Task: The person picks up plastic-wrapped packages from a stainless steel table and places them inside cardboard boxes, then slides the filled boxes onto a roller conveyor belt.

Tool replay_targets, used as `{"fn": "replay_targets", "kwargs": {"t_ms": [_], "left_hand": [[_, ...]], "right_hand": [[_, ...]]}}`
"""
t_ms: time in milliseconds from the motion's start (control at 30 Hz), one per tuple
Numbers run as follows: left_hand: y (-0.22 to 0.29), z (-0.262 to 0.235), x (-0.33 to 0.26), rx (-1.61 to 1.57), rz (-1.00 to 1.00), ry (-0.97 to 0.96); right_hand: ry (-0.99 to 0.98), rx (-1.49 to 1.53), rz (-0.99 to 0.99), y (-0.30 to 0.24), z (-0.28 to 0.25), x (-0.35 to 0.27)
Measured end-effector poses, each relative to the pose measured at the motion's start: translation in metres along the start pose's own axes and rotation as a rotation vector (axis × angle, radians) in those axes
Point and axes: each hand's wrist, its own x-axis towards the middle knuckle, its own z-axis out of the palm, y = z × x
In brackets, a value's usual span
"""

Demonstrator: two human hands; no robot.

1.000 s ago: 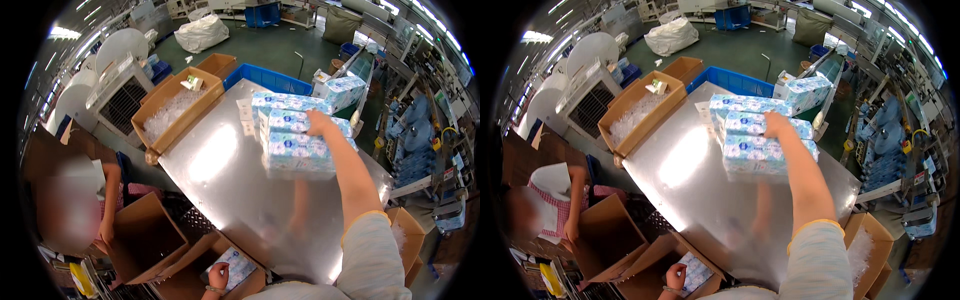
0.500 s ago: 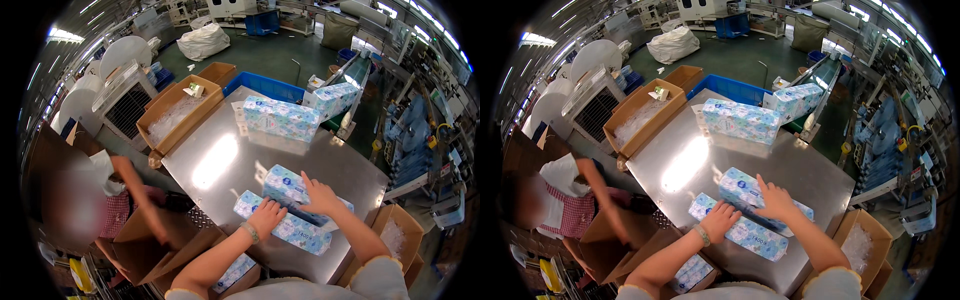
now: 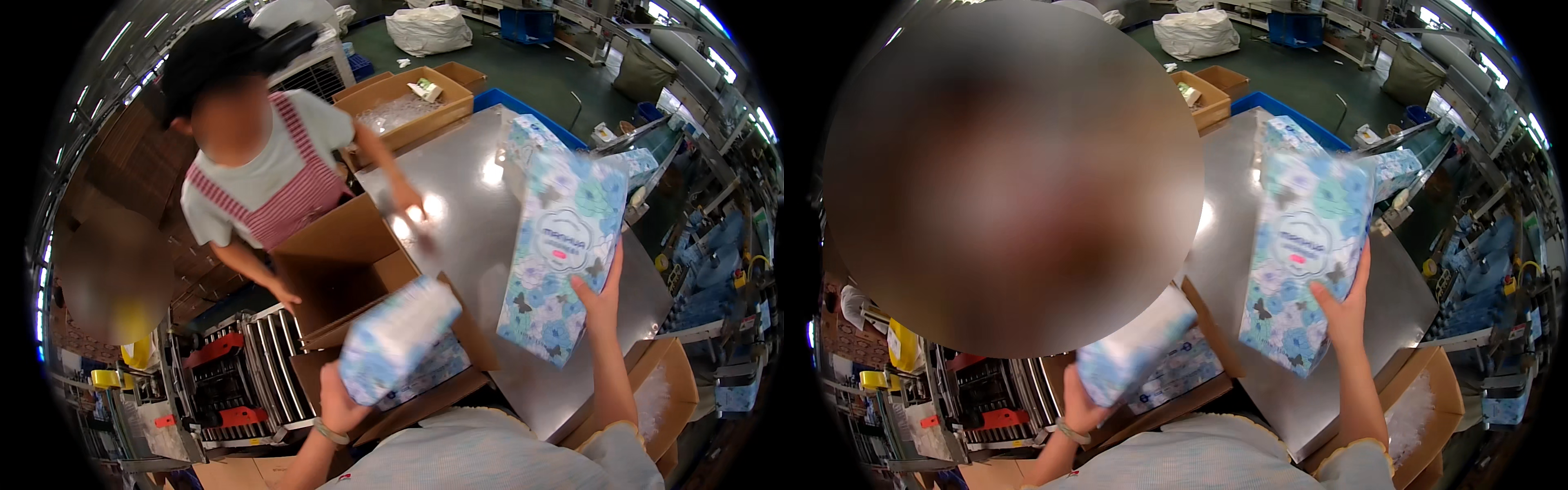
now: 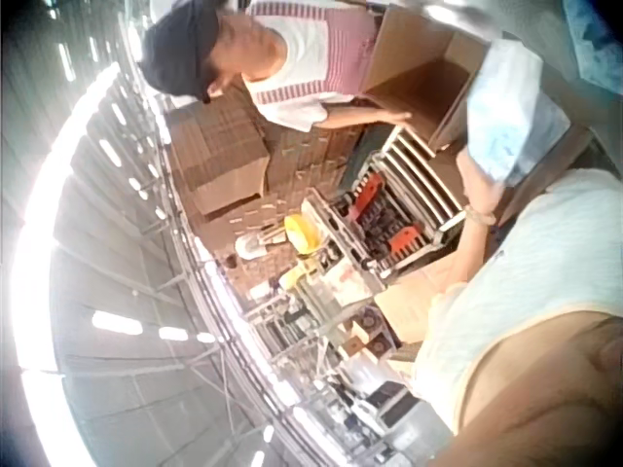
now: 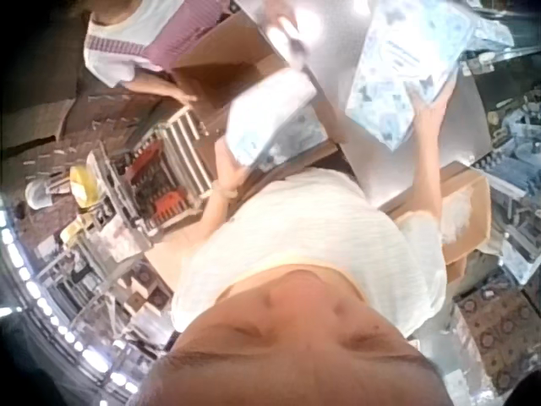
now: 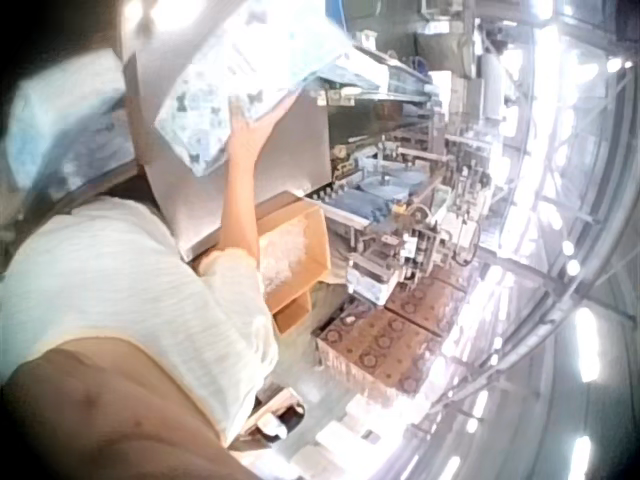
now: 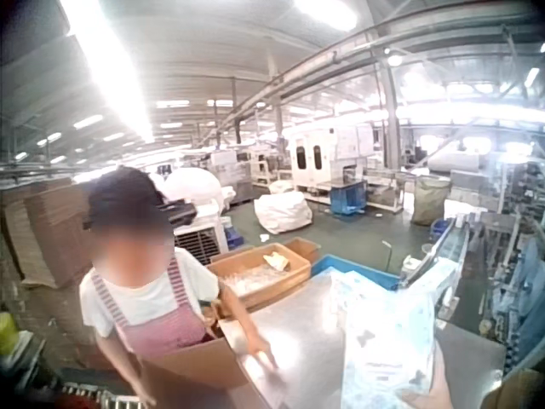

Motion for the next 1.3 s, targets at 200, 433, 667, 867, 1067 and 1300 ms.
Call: {"fn": "replay_targets", "kwargs": {"t_ms": [200, 433, 667, 867, 1067, 1300], "left_hand": [[-0.080, 0.103, -0.040, 0.424, -0.071, -0.811], [-0.097, 0.147, -0.027, 0.271, -0.249, -0.899], [-0.140, 0.128, 0.021, 0.229, -0.310, -0.743], [-0.204, 0.188, 0.031, 0.503, -0.250, -0.741], [-0.296, 0.245, 0.064, 0.387, -0.370, -1.191], [-0.075, 0.172, 0.151, 0.159, -0.137, -0.425]], "right_hand": [[-0.928, -0.351, -0.695, -0.044, 0.158, -0.062], [-1.438, -0.760, -0.927, 0.200, 0.259, -0.125], [-1.273, -0.928, -0.352, 0.254, 0.286, -0.131], [-0.090, -0.834, -0.533, 0.093, 0.115, 0.092], [-0.009, -1.321, 0.270, 0.137, 0.029, 0.268], [-0.159, -1.130, 0.384, 0.191, 0.033, 0.225]]}}
